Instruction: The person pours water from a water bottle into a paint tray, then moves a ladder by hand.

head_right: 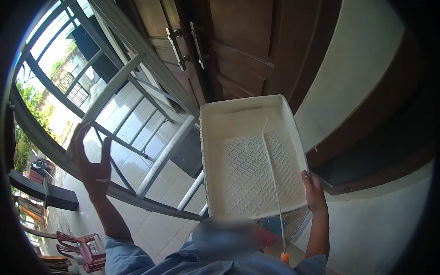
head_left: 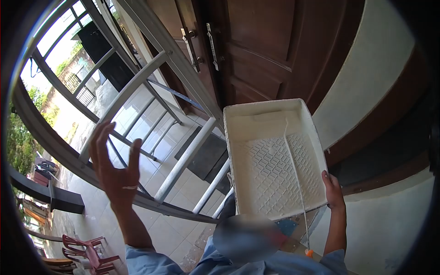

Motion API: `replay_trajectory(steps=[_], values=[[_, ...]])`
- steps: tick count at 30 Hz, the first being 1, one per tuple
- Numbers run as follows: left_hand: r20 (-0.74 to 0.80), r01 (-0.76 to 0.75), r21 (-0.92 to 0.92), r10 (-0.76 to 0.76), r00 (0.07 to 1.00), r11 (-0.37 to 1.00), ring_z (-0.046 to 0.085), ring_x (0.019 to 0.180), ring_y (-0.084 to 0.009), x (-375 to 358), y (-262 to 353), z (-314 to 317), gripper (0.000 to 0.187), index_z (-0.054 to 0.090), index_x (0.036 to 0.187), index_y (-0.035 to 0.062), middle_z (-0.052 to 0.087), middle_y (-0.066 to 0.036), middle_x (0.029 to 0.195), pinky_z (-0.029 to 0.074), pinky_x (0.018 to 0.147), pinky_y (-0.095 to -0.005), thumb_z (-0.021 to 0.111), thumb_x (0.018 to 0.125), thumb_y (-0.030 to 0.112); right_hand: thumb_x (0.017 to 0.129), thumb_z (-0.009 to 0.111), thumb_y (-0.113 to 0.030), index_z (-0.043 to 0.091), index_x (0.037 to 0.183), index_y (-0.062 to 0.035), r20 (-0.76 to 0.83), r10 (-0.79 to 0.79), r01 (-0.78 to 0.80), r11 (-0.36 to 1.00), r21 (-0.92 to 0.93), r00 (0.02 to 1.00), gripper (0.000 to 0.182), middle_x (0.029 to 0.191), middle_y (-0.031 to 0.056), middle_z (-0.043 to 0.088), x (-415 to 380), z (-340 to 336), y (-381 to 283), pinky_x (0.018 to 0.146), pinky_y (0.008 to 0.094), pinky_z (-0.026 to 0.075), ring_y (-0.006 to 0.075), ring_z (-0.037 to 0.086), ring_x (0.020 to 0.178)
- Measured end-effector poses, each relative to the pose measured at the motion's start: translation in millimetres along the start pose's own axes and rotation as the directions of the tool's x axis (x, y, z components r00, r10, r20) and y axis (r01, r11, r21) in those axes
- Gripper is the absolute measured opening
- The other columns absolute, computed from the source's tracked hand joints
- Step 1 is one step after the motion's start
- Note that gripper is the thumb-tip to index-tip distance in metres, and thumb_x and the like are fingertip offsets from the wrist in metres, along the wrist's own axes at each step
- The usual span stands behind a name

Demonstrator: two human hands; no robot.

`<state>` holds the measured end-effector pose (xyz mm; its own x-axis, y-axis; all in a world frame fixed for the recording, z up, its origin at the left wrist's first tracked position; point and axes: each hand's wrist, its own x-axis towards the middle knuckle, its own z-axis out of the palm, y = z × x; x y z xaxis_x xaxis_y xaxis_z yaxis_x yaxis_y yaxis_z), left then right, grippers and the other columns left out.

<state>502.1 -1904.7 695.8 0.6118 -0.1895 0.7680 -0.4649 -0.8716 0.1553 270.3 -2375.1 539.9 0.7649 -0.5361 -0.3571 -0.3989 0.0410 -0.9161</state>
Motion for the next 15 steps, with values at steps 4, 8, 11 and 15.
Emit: replay_trajectory(steps=[4, 8, 11, 15], values=[[0.250, -0.059, 0.328, -0.026, 0.968, 0.943, 0.053, 0.127, -0.0365, 46.6, -48.4, -27.1, 0.061, 0.056, 0.130, 0.0050, 0.060, -0.018, 0.130, 0.042, 0.107, -0.0524, 0.083, 0.081, 0.031, 0.102, 0.056, -0.044, 0.061, 0.126, 0.0051, -0.055, 0.022, -0.025, 0.999, -0.039, 0.998, 0.055, 0.115, 0.0104, 0.066, -19.1, 9.5, -42.0, 0.092, 0.0283, 0.046, 0.0138, 0.059, 0.105], [0.548, 0.018, 0.161, -0.105, 0.830, 0.987, 0.066, 0.056, -0.0338, 46.8, -68.8, -13.7, 0.035, 0.055, 0.099, 0.0034, 0.065, -0.018, 0.070, 0.053, 0.053, -0.0442, 0.073, 0.092, 0.033, 0.102, 0.056, -0.044, 0.060, 0.126, 0.0049, -0.117, 0.077, -0.083, 0.995, -0.050, 0.990, 0.055, 0.117, 0.0096, 0.066, -33.7, 15.3, -59.5, 0.094, 0.0273, 0.045, 0.0129, 0.058, 0.106], [0.536, 0.005, 0.187, -0.106, 0.838, 0.982, 0.065, 0.054, -0.0313, 38.2, -62.7, -8.2, 0.034, 0.051, 0.092, 0.0051, 0.064, -0.018, 0.069, 0.053, 0.052, -0.0417, 0.069, 0.095, 0.034, 0.102, 0.057, -0.043, 0.060, 0.127, 0.0044, -0.231, 0.094, -0.108, 0.993, -0.047, 0.968, 0.053, 0.119, 0.0086, 0.065, -36.6, 12.9, -60.8, 0.097, 0.0270, 0.042, 0.0123, 0.056, 0.109], [0.512, -0.018, 0.159, -0.066, 0.857, 0.987, 0.063, 0.053, -0.0289, 24.2, -65.3, 4.6, 0.034, 0.050, 0.091, 0.0058, 0.059, -0.014, 0.064, 0.051, 0.051, -0.0403, 0.069, 0.095, 0.035, 0.102, 0.059, -0.040, 0.059, 0.129, 0.0055, -0.233, 0.126, -0.125, 0.992, 0.019, 0.964, 0.053, 0.121, 0.0085, 0.063, -48.8, 22.5, -69.4, 0.102, 0.0276, 0.039, 0.0131, 0.053, 0.113]])
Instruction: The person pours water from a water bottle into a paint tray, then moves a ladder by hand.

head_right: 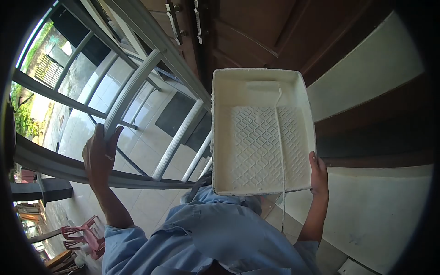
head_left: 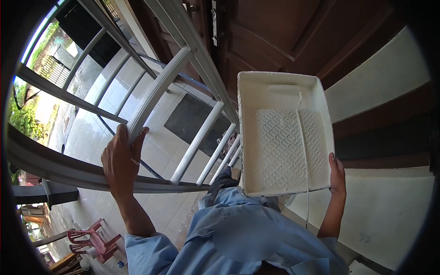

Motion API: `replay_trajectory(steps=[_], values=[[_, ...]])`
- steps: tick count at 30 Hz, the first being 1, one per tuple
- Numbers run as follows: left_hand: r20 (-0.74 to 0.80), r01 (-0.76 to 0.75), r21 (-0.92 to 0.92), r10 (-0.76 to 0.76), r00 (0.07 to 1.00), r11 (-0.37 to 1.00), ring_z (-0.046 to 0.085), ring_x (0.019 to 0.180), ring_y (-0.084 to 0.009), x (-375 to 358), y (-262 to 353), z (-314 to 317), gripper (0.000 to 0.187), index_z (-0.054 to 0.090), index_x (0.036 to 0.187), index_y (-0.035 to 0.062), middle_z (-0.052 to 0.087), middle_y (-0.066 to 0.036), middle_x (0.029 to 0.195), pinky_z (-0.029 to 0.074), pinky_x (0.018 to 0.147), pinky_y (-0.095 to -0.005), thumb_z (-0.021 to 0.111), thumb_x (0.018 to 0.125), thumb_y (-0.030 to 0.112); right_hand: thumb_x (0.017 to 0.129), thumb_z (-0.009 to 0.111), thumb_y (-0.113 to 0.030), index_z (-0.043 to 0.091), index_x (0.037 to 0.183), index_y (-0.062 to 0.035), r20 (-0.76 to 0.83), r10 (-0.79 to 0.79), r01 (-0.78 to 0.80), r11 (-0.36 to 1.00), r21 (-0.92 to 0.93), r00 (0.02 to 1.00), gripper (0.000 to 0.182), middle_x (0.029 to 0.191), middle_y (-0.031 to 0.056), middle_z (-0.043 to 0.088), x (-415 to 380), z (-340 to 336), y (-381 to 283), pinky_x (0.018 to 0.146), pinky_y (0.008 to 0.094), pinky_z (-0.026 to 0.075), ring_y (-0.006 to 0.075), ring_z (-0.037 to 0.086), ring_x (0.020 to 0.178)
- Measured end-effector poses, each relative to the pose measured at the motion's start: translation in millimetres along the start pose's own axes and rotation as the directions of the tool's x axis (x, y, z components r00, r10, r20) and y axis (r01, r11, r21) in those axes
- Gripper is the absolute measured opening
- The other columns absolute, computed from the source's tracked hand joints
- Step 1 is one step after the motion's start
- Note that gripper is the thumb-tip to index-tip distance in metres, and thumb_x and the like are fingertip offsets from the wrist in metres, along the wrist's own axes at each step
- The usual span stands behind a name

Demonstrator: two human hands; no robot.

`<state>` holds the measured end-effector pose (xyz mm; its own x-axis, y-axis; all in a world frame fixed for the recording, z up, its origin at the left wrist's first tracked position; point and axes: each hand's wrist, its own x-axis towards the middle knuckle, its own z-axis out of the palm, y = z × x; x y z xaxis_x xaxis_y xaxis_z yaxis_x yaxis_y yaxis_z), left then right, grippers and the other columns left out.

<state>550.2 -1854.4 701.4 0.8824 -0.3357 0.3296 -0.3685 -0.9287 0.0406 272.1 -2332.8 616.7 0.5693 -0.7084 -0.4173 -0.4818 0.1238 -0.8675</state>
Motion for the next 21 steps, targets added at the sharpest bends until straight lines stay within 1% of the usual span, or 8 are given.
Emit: replay_trajectory(steps=[5, 10, 11, 13, 14, 18, 19, 21], values=[[0.008, 0.072, -0.066, -0.072, 0.997, 0.995, 0.064, 0.055, -0.0349, -6.1, 10.5, 4.3, 0.038, 0.047, 0.084, 0.0054, 0.059, -0.016, 0.063, 0.049, 0.050, -0.0433, 0.072, 0.092, 0.033, 0.102, 0.059, -0.040, 0.059, 0.129, 0.0053, -0.029, -0.047, 0.047, 0.999, -0.005, 0.998, 0.053, 0.121, 0.0086, 0.063, 5.6, -8.1, 5.1, 0.101, 0.0273, 0.039, 0.0136, 0.054, 0.113], [-0.003, 0.076, -0.077, -0.077, 0.997, 0.994, 0.064, 0.053, -0.0322, -14.8, 10.8, -0.7, 0.038, 0.050, 0.082, 0.0061, 0.060, -0.015, 0.063, 0.050, 0.051, -0.0423, 0.072, 0.092, 0.035, 0.101, 0.060, -0.041, 0.060, 0.126, 0.0055, 0.010, -0.038, 0.038, 0.999, 0.012, 0.999, 0.053, 0.119, 0.0099, 0.063, -7.2, 1.1, -9.5, 0.100, 0.0285, 0.040, 0.0150, 0.054, 0.112], [-0.010, 0.084, -0.054, -0.085, 0.996, 0.995, 0.064, 0.053, -0.0322, -16.7, 12.0, -0.4, 0.039, 0.050, 0.082, 0.0062, 0.060, -0.015, 0.063, 0.049, 0.050, -0.0423, 0.073, 0.092, 0.036, 0.101, 0.060, -0.042, 0.061, 0.123, 0.0055, 0.034, -0.043, 0.041, 0.998, 0.047, 0.998, 0.052, 0.116, 0.0096, 0.063, -1.3, -1.3, -3.3, 0.098, 0.0289, 0.041, 0.0150, 0.054, 0.109], [0.014, 0.108, -0.015, -0.108, 0.994, 0.994, 0.064, 0.052, -0.0323, -23.2, 14.2, -3.9, 0.040, 0.050, 0.081, 0.0064, 0.059, -0.014, 0.062, 0.049, 0.050, -0.0428, 0.074, 0.091, 0.037, 0.101, 0.059, -0.042, 0.061, 0.122, 0.0057, -0.033, -0.077, 0.078, 0.997, 0.027, 0.996, 0.053, 0.114, 0.0092, 0.063, 0.5, -0.3, 0.2, 0.097, 0.0287, 0.041, 0.0145, 0.054, 0.107], [0.029, 0.115, -0.045, -0.114, 0.993, 0.992, 0.063, 0.052, -0.0315, -26.7, 16.6, -7.9, 0.040, 0.049, 0.081, 0.0065, 0.059, -0.014, 0.062, 0.049, 0.050, -0.0428, 0.074, 0.091, 0.037, 0.101, 0.059, -0.043, 0.061, 0.122, 0.0058, -0.065, -0.080, 0.082, 0.997, 0.016, 0.995, 0.053, 0.114, 0.0090, 0.063, -0.9, 0.6, 1.9, 0.096, 0.0286, 0.041, 0.0143, 0.055, 0.106], [0.031, 0.094, -0.073, -0.092, 0.995, 0.993, 0.057, 0.048, -0.0306, -44.4, 16.0, -8.0, 0.044, 0.047, 0.079, 0.0064, 0.052, -0.012, 0.058, 0.044, 0.046, -0.0420, 0.073, 0.091, 0.039, 0.101, 0.059, -0.044, 0.062, 0.118, 0.0054, 0.045, -0.064, 0.065, 0.997, -0.033, 0.997, 0.052, 0.112, 0.0091, 0.062, 4.4, -13.4, 6.6, 0.096, 0.0286, 0.041, 0.0138, 0.054, 0.105], [0.024, 0.093, -0.083, -0.092, 0.996, 0.992, 0.057, 0.048, -0.0307, -48.8, 15.8, -4.4, 0.044, 0.046, 0.079, 0.0061, 0.051, -0.012, 0.059, 0.044, 0.046, -0.0419, 0.073, 0.091, 0.039, 0.101, 0.058, -0.045, 0.063, 0.113, 0.0043, 0.008, -0.093, 0.093, 0.996, -0.001, 0.996, 0.050, 0.105, 0.0069, 0.061, 4.8, -9.6, 9.2, 0.093, 0.0280, 0.041, 0.0129, 0.052, 0.100], [0.053, 0.108, -0.100, -0.104, 0.993, 0.989, 0.057, 0.048, -0.0316, -53.1, 16.2, -3.9, 0.044, 0.046, 0.079, 0.0059, 0.051, -0.013, 0.060, 0.044, 0.046, -0.0424, 0.074, 0.090, 0.038, 0.102, 0.057, -0.044, 0.062, 0.111, 0.0045, 0.029, -0.100, 0.101, 0.995, -0.021, 0.995, 0.050, 0.104, 0.0070, 0.061, 1.3, -6.1, -1.9, 0.092, 0.0281, 0.041, 0.0130, 0.051, 0.099]])
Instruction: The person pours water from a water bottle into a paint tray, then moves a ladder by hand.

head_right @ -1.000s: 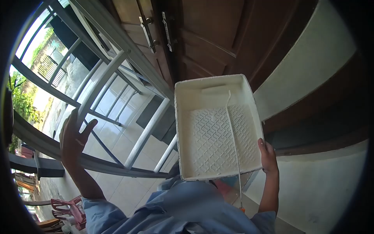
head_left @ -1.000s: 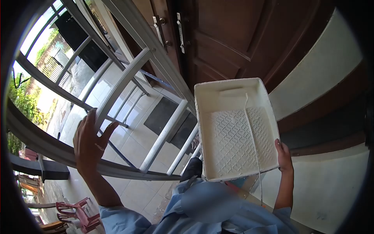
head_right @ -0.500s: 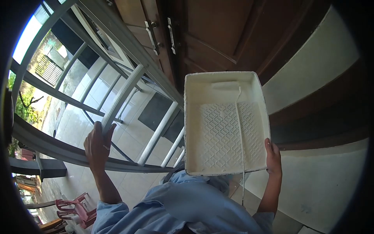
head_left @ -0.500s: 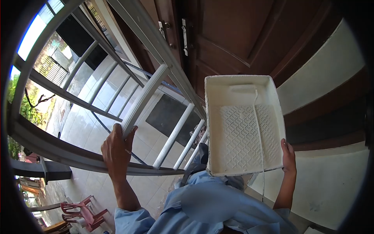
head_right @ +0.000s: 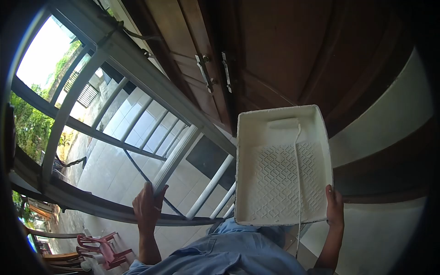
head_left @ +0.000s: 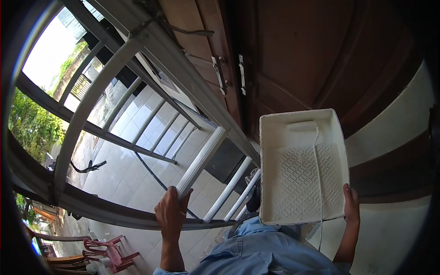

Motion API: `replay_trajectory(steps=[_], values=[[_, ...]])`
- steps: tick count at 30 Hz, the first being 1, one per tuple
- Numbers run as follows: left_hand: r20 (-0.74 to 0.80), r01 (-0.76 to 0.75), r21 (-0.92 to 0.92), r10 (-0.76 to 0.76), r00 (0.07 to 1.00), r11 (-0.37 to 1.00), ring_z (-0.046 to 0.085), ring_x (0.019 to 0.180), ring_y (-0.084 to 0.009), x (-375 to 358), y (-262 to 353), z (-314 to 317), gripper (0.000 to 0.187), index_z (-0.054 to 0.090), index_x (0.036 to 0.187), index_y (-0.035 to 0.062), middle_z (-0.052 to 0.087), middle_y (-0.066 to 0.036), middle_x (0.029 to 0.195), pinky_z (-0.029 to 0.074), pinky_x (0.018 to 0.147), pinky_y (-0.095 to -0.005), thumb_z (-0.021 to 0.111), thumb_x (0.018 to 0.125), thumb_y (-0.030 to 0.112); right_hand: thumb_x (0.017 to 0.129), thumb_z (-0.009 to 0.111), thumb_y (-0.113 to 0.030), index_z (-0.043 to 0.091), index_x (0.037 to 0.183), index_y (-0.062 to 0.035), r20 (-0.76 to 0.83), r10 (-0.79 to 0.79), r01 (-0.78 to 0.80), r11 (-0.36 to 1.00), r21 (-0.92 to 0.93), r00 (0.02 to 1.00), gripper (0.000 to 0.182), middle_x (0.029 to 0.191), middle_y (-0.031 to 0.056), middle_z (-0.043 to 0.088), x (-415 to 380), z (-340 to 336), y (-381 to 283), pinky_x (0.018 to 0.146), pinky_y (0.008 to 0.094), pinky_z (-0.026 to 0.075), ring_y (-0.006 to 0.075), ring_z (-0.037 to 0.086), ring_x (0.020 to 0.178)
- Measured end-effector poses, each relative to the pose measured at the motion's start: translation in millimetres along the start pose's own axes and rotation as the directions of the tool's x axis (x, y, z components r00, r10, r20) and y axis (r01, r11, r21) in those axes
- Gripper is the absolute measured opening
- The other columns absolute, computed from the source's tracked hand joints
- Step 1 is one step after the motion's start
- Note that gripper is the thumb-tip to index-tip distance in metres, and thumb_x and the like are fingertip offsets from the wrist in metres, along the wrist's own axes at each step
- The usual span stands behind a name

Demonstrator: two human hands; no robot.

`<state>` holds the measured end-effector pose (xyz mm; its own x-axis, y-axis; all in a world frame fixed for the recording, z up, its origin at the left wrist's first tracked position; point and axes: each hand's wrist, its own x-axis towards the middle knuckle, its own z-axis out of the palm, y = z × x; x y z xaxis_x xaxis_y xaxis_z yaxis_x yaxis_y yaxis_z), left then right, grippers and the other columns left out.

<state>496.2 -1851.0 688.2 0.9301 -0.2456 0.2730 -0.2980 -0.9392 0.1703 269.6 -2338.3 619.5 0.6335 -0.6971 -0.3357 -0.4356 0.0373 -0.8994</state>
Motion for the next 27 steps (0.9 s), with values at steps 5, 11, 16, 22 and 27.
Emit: replay_trajectory(steps=[5, 11, 16, 22, 27], values=[[-0.048, -0.032, -0.095, 0.028, 0.998, 0.995, 0.060, 0.054, -0.0371, -32.0, -0.3, 29.7, 0.039, 0.052, 0.095, -0.0001, 0.056, -0.016, 0.066, 0.044, 0.046, -0.0451, 0.079, 0.086, 0.027, 0.102, 0.055, -0.046, 0.061, 0.111, 0.0063, 0.013, 0.015, -0.014, 0.998, -0.067, 1.000, 0.054, 0.104, 0.0097, 0.061, -8.4, -0.3, -17.9, 0.091, 0.0292, 0.042, 0.0148, 0.052, 0.097], [0.130, 0.096, -0.098, -0.083, 0.988, 0.990, 0.062, 0.058, -0.0390, -57.5, -4.2, 69.8, 0.040, 0.050, 0.083, 0.0054, 0.059, -0.015, 0.065, 0.046, 0.050, -0.0475, 0.075, 0.089, 0.037, 0.102, 0.054, -0.050, 0.060, 0.114, 0.0078, 0.087, -0.011, 0.011, 1.000, 0.001, 0.996, 0.060, 0.102, 0.0120, 0.063, -8.5, -2.4, -17.9, 0.090, 0.0318, 0.045, 0.0173, 0.056, 0.096], [0.266, 0.170, -0.115, -0.135, 0.955, 0.979, 0.066, 0.065, -0.0386, -63.3, -10.0, 95.7, 0.041, 0.051, 0.086, 0.0054, 0.064, -0.016, 0.071, 0.049, 0.054, -0.0480, 0.072, 0.090, 0.039, 0.101, 0.056, -0.050, 0.060, 0.116, 0.0074, 0.044, 0.040, -0.041, 0.999, 0.012, 0.998, 0.060, 0.102, 0.0124, 0.063, -22.9, 3.8, -51.2, 0.083, 0.0320, 0.048, 0.0177, 0.059, 0.093], [0.315, 0.163, -0.167, -0.104, 0.943, 0.972, 0.066, 0.071, -0.0408, -71.8, -4.8, 117.8, 0.038, 0.049, 0.092, 0.0039, 0.065, -0.019, 0.075, 0.050, 0.058, -0.0501, 0.071, 0.092, 0.036, 0.099, 0.058, -0.051, 0.062, 0.113, 0.0070, -0.007, 0.032, -0.032, 0.999, 0.031, 0.999, 0.060, 0.098, 0.0106, 0.062, -22.3, 3.6, -35.9, 0.083, 0.0333, 0.047, 0.0172, 0.058, 0.091], [0.250, 0.131, -0.228, -0.072, 0.965, 0.965, 0.064, 0.069, -0.0446, -87.2, 8.3, 132.6, 0.028, 0.049, 0.090, 0.0035, 0.063, -0.023, 0.075, 0.049, 0.059, -0.0538, 0.068, 0.091, 0.024, 0.099, 0.058, -0.049, 0.062, 0.110, 0.0063, 0.001, -0.023, 0.023, 0.995, 0.093, 1.000, 0.056, 0.094, 0.0080, 0.062, -29.0, 0.9, -19.0, 0.081, 0.0328, 0.047, 0.0158, 0.057, 0.089]])
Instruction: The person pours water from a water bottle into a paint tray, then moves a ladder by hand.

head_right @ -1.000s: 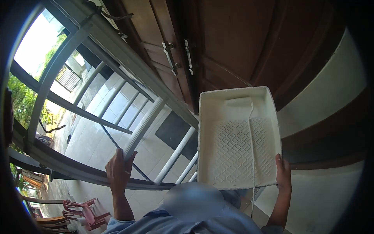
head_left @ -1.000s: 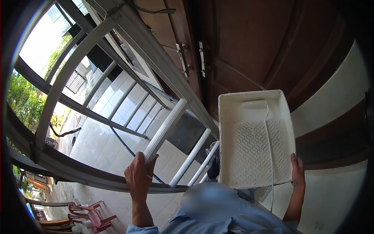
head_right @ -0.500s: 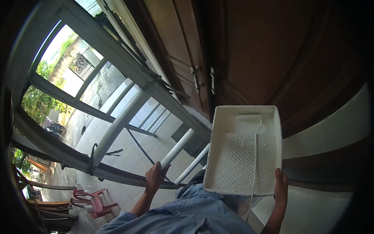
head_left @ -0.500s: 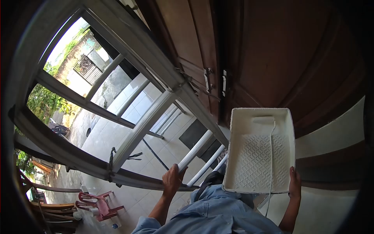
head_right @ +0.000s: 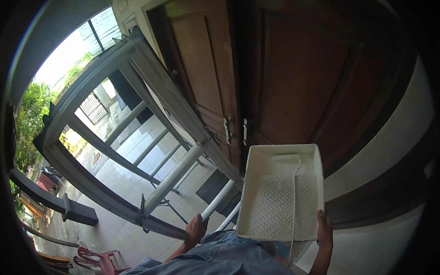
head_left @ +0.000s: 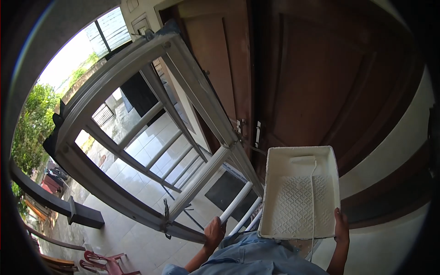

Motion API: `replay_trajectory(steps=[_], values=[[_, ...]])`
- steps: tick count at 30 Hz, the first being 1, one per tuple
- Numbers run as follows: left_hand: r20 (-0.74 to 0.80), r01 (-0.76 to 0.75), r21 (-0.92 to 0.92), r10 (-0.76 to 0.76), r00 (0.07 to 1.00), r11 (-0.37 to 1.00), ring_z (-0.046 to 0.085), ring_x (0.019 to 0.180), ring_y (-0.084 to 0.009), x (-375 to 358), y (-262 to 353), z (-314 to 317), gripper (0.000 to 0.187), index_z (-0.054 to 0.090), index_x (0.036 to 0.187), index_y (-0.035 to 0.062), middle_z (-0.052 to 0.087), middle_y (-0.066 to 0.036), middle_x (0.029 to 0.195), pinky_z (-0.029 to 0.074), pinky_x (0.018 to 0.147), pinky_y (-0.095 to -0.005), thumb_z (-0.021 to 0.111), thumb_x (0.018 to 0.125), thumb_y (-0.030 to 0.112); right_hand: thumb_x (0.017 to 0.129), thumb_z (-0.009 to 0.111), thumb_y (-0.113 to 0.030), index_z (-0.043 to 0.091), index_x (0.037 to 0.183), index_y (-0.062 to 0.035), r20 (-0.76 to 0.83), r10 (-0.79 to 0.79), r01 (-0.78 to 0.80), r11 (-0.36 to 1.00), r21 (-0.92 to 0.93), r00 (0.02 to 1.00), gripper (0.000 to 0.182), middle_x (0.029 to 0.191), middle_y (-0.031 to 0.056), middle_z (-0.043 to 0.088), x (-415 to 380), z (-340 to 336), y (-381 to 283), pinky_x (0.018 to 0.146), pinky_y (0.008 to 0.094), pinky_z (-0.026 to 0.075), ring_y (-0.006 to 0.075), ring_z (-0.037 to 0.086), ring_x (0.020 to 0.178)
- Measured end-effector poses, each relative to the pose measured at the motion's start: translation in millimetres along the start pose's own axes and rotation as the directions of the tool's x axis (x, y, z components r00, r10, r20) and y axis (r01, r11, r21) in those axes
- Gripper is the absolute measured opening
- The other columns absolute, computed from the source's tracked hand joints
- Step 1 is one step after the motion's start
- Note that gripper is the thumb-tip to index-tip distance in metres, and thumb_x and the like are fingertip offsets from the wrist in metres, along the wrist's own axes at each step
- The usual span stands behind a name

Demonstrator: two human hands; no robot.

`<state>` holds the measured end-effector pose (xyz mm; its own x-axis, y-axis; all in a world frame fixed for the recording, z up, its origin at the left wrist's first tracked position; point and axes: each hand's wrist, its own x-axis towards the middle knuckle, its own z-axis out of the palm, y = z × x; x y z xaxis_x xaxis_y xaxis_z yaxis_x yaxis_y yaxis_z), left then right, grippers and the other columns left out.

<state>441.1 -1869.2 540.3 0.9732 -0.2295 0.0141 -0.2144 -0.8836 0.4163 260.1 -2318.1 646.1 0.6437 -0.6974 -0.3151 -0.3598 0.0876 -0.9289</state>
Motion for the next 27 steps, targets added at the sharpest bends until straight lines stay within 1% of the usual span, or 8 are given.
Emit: replay_trajectory(steps=[2, 8, 10, 15, 18, 22, 25, 27], values=[[0.035, 0.014, -0.015, -0.013, 0.999, 1.000, 0.065, 0.070, -0.0449, 4.8, 10.0, -24.4, 0.023, 0.048, 0.092, 0.0031, 0.063, -0.023, 0.075, 0.049, 0.060, -0.0553, 0.065, 0.091, 0.019, 0.099, 0.058, -0.048, 0.063, 0.109, 0.0062, -0.005, 0.006, -0.006, 1.000, 0.028, 1.000, 0.055, 0.094, 0.0075, 0.062, -11.9, 6.4, -23.7, 0.080, 0.0327, 0.047, 0.0152, 0.057, 0.088], [0.190, 0.100, 0.040, -0.105, 0.976, 0.994, 0.066, 0.083, -0.0453, 6.6, 12.6, -24.0, 0.021, 0.052, 0.098, 0.0027, 0.066, -0.023, 0.093, 0.051, 0.069, -0.0571, 0.061, 0.094, 0.021, 0.099, 0.058, -0.046, 0.063, 0.110, 0.0065, -0.084, 0.040, -0.033, 0.997, 0.077, 0.996, 0.054, 0.095, 0.0076, 0.063, -34.0, 20.2, -38.8, 0.079, 0.0328, 0.047, 0.0157, 0.057, 0.087], [0.208, 0.161, 0.035, -0.165, 0.964, 0.986, 0.067, 0.087, -0.0453, 2.0, 21.3, -28.2, 0.021, 0.052, 0.100, 0.0025, 0.065, -0.023, 0.096, 0.051, 0.072, -0.0574, 0.060, 0.096, 0.022, 0.099, 0.059, -0.047, 0.062, 0.110, 0.0064, -0.101, 0.031, -0.024, 0.998, 0.063, 0.994, 0.054, 0.094, 0.0077, 0.063, -30.7, 19.2, -33.4, 0.080, 0.0330, 0.047, 0.0160, 0.057, 0.087], [0.247, 0.161, 0.064, -0.172, 0.953, 0.985, 0.066, 0.087, -0.0446, -12.9, 19.1, -30.1, 0.019, 0.051, 0.101, 0.0013, 0.064, -0.024, 0.094, 0.051, 0.071, -0.0561, 0.057, 0.096, 0.018, 0.098, 0.060, -0.048, 0.063, 0.109, 0.0059, -0.212, 0.032, -0.030, 0.999, 0.010, 0.977, 0.055, 0.094, 0.0079, 0.061, -18.1, 11.4, 6.7, 0.081, 0.0337, 0.046, 0.0164, 0.056, 0.090], [0.240, 0.154, 0.062, -0.164, 0.957, 0.986, 0.066, 0.086, -0.0448, -22.7, 27.1, -37.1, 0.018, 0.051, 0.101, 0.0014, 0.063, -0.024, 0.093, 0.051, 0.072, -0.0559, 0.057, 0.096, 0.018, 0.098, 0.060, -0.049, 0.062, 0.112, 0.0062, -0.076, 0.067, -0.061, 0.995, 0.077, 0.995, 0.057, 0.096, 0.0089, 0.061, -28.4, 14.2, -19.9, 0.082, 0.0335, 0.046, 0.0176, 0.056, 0.092], [0.261, 0.191, 0.118, -0.216, 0.941, 0.975, 0.063, 0.097, -0.0428, -30.4, 25.8, -29.5, 0.024, 0.051, 0.108, 0.0011, 0.061, -0.023, 0.103, 0.051, 0.079, -0.0538, 0.059, 0.096, 0.020, 0.098, 0.059, -0.050, 0.060, 0.121, 0.0057, -0.089, 0.079, -0.071, 0.993, 0.089, 0.993, 0.060, 0.106, 0.0112, 0.062, -25.0, 15.2, -15.7, 0.087, 0.0344, 0.047, 0.0194, 0.059, 0.097], [0.384, 0.150, 0.107, -0.180, 0.906, 0.983, 0.059, 0.108, -0.0428, -48.5, 37.2, -60.4, 0.041, 0.047, 0.130, 0.0015, 0.057, -0.025, 0.115, 0.049, 0.090, -0.0523, 0.059, 0.097, 0.021, 0.098, 0.060, -0.049, 0.059, 0.124, 0.0056, -0.077, 0.096, -0.085, 0.987, 0.134, 0.992, 0.061, 0.115, 0.0127, 0.062, -25.0, 14.7, -13.7, 0.090, 0.0350, 0.048, 0.0204, 0.059, 0.103], [0.518, -0.105, -0.239, 0.218, 0.827, 0.965, 0.054, 0.121, -0.0423, -57.1, 33.4, -102.3, 0.058, 0.034, 0.149, 0.0048, 0.051, -0.028, 0.129, 0.045, 0.103, -0.0508, 0.056, 0.100, 0.025, 0.098, 0.059, -0.049, 0.057, 0.128, 0.0056, -0.067, 0.097, -0.089, 0.989, 0.117, 0.993, 0.062, 0.120, 0.0135, 0.061, -20.0, 12.1, -8.2, 0.093, 0.0347, 0.047, 0.0209, 0.059, 0.107]])
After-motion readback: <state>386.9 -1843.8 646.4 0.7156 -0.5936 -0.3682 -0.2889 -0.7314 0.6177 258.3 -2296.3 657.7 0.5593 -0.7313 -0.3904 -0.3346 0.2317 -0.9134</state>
